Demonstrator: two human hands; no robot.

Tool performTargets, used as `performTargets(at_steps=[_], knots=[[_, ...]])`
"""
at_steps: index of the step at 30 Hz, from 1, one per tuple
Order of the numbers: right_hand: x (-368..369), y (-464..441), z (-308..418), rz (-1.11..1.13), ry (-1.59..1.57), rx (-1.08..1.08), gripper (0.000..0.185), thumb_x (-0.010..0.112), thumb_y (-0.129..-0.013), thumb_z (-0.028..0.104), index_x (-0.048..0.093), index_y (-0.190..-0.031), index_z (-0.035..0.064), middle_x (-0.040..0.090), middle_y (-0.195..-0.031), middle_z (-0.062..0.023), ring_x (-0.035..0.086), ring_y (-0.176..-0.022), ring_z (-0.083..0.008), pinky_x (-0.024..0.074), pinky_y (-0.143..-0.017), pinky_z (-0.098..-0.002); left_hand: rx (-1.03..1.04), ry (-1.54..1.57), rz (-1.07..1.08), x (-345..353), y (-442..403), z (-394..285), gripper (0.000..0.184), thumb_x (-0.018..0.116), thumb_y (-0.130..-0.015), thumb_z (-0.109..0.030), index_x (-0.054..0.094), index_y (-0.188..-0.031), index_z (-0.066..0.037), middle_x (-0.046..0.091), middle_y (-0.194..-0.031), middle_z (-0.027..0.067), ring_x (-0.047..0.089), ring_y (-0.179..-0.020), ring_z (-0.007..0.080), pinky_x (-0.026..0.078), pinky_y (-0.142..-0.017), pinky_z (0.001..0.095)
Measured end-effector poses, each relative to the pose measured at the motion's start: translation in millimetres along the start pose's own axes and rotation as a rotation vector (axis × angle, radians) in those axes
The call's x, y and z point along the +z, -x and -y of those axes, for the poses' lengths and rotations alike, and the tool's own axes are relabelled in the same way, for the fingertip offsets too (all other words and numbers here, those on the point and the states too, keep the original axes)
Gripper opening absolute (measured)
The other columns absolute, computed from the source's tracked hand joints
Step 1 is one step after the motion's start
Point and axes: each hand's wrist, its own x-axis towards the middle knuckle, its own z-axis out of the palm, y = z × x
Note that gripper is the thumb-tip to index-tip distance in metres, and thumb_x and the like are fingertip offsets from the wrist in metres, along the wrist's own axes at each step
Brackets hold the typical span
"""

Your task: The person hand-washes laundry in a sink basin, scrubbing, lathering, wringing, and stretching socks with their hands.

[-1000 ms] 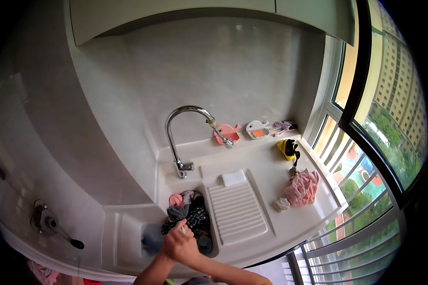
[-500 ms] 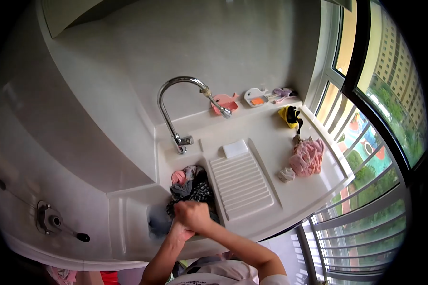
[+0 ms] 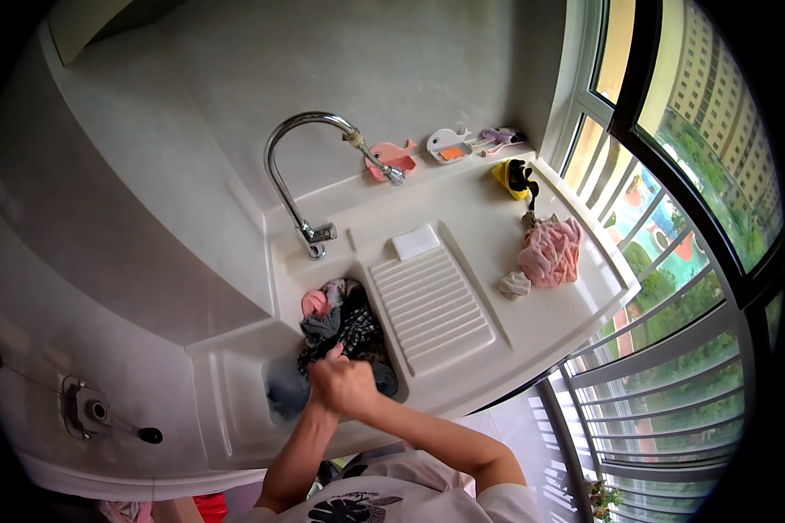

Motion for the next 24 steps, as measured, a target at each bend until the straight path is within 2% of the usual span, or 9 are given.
performTargets(at_steps=[2, 4, 5, 7, 11, 12, 15, 18, 24], knots=[[2.6, 8.4, 8.4, 0.001, -0.033, -0.128, 0.017, 0.063, -0.075, 0.018, 0.052, -0.064, 0.0094, 0.054, -0.06, -0.0042, 0.056, -0.049, -0.0242, 0.0445, -0.045, -0.0352, 0.337, 0.155, 0.339, -7.2, -1.5, 23.4, 0.033, 0.036, -0.097, -0.039, 0.055, -0.11, -0.015, 0.059, -0.101, -0.0039, 0.058, -0.092, 0.0126, 0.046, -0.082, 0.0295], [6.7, 3.8, -18.5, 0.033, -0.001, 0.063, 0.019, 0.063, -0.075, 0.019, 0.052, -0.063, 0.009, 0.054, -0.058, -0.0058, 0.057, -0.05, -0.0255, 0.0441, -0.044, -0.0378, 0.279, 0.037, -0.27, 57.6, 1.4, 20.0, 0.033, 0.038, -0.097, -0.04, 0.056, -0.104, -0.013, 0.06, -0.097, -0.0025, 0.059, -0.086, 0.0115, 0.046, -0.082, 0.0283], [6.3, -7.5, -30.9, -0.027, 0.021, 0.127, 0.017, 0.063, -0.074, 0.019, 0.052, -0.065, 0.0093, 0.054, -0.057, -0.0065, 0.057, -0.05, -0.0259, 0.044, -0.044, -0.0388, -0.093, -0.157, -0.8, 87.6, 2.3, -6.3, 0.034, 0.039, -0.096, -0.043, 0.056, -0.101, -0.014, 0.06, -0.094, -0.0034, 0.059, -0.084, 0.0104, 0.047, -0.078, 0.0282], [5.9, -10.6, -37.8, 0.052, 0.123, 0.266, 0.014, 0.063, -0.072, 0.019, 0.053, -0.067, 0.0102, 0.055, -0.057, -0.0074, 0.058, -0.051, -0.0268, 0.0441, -0.045, -0.0403, -0.089, -0.202, -0.708, 62.7, 8.4, -5.4, 0.039, 0.037, -0.095, -0.048, 0.055, -0.11, -0.016, 0.059, -0.099, -0.0013, 0.056, -0.094, 0.0134, 0.047, -0.078, 0.031], [5.2, 6.7, 7.9, -0.042, 0.007, -0.142, 0.021, 0.064, -0.076, 0.017, 0.048, -0.064, 0.0097, 0.053, -0.058, -0.0051, 0.056, -0.05, -0.0222, 0.0421, -0.042, -0.0358, 0.113, 0.03, 0.056, -10.5, 21.2, 5.6, 0.04, 0.037, -0.095, -0.05, 0.054, -0.108, -0.016, 0.055, -0.095, -0.0023, 0.052, -0.087, 0.0112, 0.045, -0.077, 0.0299], [5.9, 6.4, 4.6, -0.035, -0.022, -0.085, 0.017, 0.064, -0.074, 0.017, 0.05, -0.066, 0.0096, 0.051, -0.056, -0.0055, 0.055, -0.049, -0.0234, 0.0429, -0.043, -0.0364, 0.219, -0.057, 0.069, -9.6, 17.3, 8.8, 0.039, 0.037, -0.095, -0.05, 0.054, -0.107, -0.016, 0.054, -0.093, -0.0027, 0.051, -0.084, 0.0105, 0.044, -0.077, 0.0294], [-6.0, -14.7, -25.9, -0.082, 0.052, 0.177, 0.024, 0.06, -0.084, 0.022, 0.051, -0.068, 0.0072, 0.052, -0.055, -0.0099, 0.056, -0.051, -0.0292, 0.0428, -0.045, -0.0396, -0.14, -0.158, -0.679, 98.0, 0.6, -6.6, 0.044, 0.039, -0.093, -0.053, 0.052, -0.117, -0.018, 0.055, -0.105, -0.0044, 0.052, -0.1, 0.0084, 0.041, -0.083, 0.0293], [-28.7, -12.1, -47.1, -0.041, -0.057, 0.376, 0.029, 0.061, -0.085, 0.031, 0.052, -0.075, 0.0058, 0.057, -0.06, -0.0119, 0.057, -0.058, -0.0351, 0.0447, -0.05, -0.0404, -0.174, -0.422, -0.442, 91.4, 3.2, -10.5, 0.029, 0.057, -0.089, -0.03, 0.056, -0.108, -0.008, 0.059, -0.091, -0.0008, 0.057, -0.084, 0.0104, 0.043, -0.073, 0.0264], [-91.5, 18.0, -71.6, 0.168, -1.271, 0.864, 0.036, 0.059, -0.089, 0.036, 0.057, -0.111, 0.0071, 0.059, -0.099, -0.0039, 0.053, -0.091, -0.0125, 0.0453, -0.075, -0.028, -0.146, -0.627, -0.224, 80.6, -6.0, -35.1, 0.024, 0.064, -0.085, -0.016, 0.061, -0.102, 0.001, 0.063, -0.1, 0.0056, 0.058, -0.097, 0.0145, 0.044, -0.088, 0.0299]])
